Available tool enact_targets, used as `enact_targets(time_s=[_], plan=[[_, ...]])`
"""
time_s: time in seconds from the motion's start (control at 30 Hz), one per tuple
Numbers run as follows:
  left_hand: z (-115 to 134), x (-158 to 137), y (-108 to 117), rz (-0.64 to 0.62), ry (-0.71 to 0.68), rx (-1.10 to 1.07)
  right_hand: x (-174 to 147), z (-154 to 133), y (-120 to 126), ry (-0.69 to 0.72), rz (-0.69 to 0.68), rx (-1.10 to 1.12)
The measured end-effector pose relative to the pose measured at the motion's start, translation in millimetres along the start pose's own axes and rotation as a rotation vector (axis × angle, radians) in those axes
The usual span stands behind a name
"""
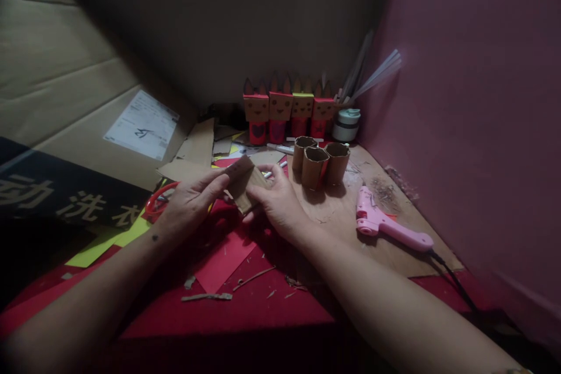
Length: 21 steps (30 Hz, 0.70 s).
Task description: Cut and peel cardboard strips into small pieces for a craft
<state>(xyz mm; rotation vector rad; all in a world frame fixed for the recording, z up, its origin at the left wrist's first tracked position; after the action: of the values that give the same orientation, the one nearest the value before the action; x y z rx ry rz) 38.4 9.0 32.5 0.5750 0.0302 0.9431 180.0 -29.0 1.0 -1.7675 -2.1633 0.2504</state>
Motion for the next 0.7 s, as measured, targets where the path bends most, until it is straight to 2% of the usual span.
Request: enact_targets(time_s=[0.13,0.27,0.33,0.5,0.7], plan=[[-1.2,0.2,-3.8,-0.061,-0.101,-0.016,2.0,0.9,2.0,0.005,0.007,0.037],[2.2,-1.6,-7.8,-0.234,-0.2,0.199,4.8,3.1,7.1,-0.012,0.054,0.134],[4.2,-2.1,-7.3,-0.279,-0.226,0.295,5.4,2.6,8.8,-0.026,0.048,0.225],[4.7,0.0,-5.7,-0.26,-0.284,0.417,3.0,-5.6,3.1,-0.055,-0.135,0.48],[0.8,0.6,-9.0,-0.21,-0.323,0.503,3.0,-3.4,1.5,-0.059,-0.094,0.376]])
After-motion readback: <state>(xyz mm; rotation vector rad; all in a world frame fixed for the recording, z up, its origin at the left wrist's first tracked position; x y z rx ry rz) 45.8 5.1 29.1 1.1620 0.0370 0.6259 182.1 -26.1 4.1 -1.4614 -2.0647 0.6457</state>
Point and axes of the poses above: each hand's wrist, its own x-axis towards the middle knuckle, its own y-axis out of the back of the hand, z = x × y, the point moved 4 cm from there along x, towards the middle knuckle, and after that the axes turned 12 degrees about -z, right-handed, at the moved point
